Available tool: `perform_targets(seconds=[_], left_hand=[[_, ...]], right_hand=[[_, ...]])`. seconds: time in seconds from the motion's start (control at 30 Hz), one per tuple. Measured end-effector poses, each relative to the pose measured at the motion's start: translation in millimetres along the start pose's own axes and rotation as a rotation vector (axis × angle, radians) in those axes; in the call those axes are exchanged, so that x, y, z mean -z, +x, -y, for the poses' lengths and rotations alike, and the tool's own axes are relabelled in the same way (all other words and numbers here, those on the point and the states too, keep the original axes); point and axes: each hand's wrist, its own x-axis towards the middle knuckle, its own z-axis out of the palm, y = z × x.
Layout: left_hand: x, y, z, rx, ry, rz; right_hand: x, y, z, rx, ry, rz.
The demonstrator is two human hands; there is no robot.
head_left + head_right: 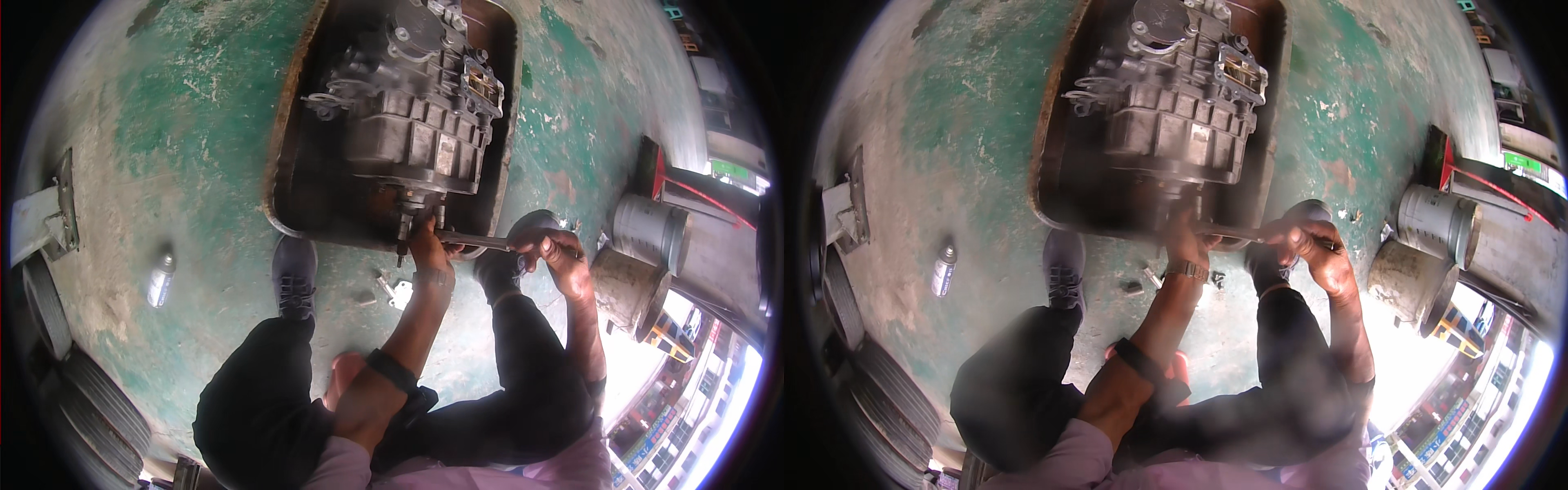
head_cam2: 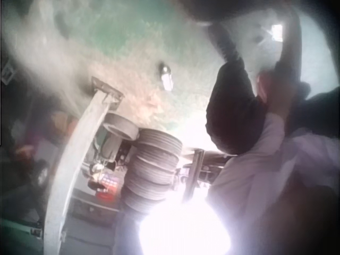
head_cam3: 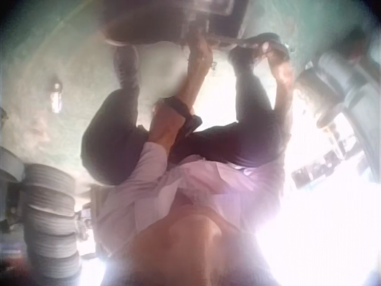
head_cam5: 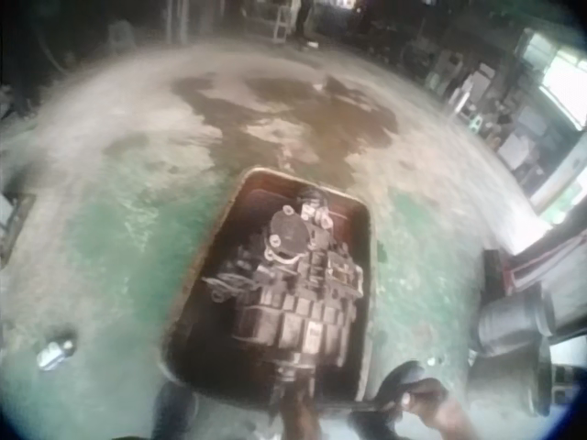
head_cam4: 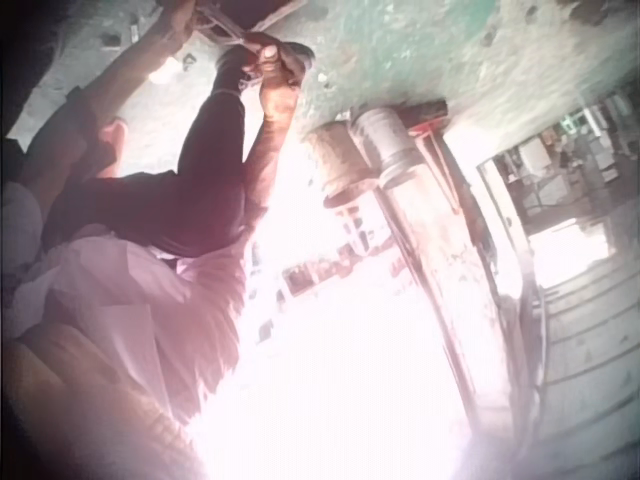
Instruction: The person works on a metal engine component in a tray on the floor, using a socket wrench to loosen or tighten bolts on the housing.
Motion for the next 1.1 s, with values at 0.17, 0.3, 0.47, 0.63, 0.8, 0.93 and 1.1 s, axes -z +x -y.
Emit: perform_targets(seconds=[0.17,0.3,0.47,0.63,0.8,0.93,1.1], left_hand=[[7.4,-11.9,-18.6,-0.093,-0.042,0.023],[2.7,-17.0,-24.5,-0.106,-0.071,-0.058],[5.0,-12.9,-36.1,-0.163,-0.224,-0.021],[17.9,11.6,-27.5,-0.039,-0.295,-0.078],[41.5,35.2,-22.5,-0.008,-0.193,-0.024],[15.7,4.6,-38.8,-0.064,-0.131,0.002],[18.9,6.6,-48.7,-0.036,-0.035,-0.064]], right_hand=[[-52.0,9.5,56.8,0.112,-0.253,0.170],[-81.0,26.1,76.3,0.300,-0.416,0.208],[-101.0,43.7,86.9,0.344,-0.588,0.290],[-120.1,46.5,95.1,0.360,-0.598,0.335],[-137.3,47.2,101.8,0.420,-0.563,0.383],[-122.3,45.7,99.7,0.399,-0.613,0.326],[-114.5,46.0,94.5,0.283,-0.572,0.293]])
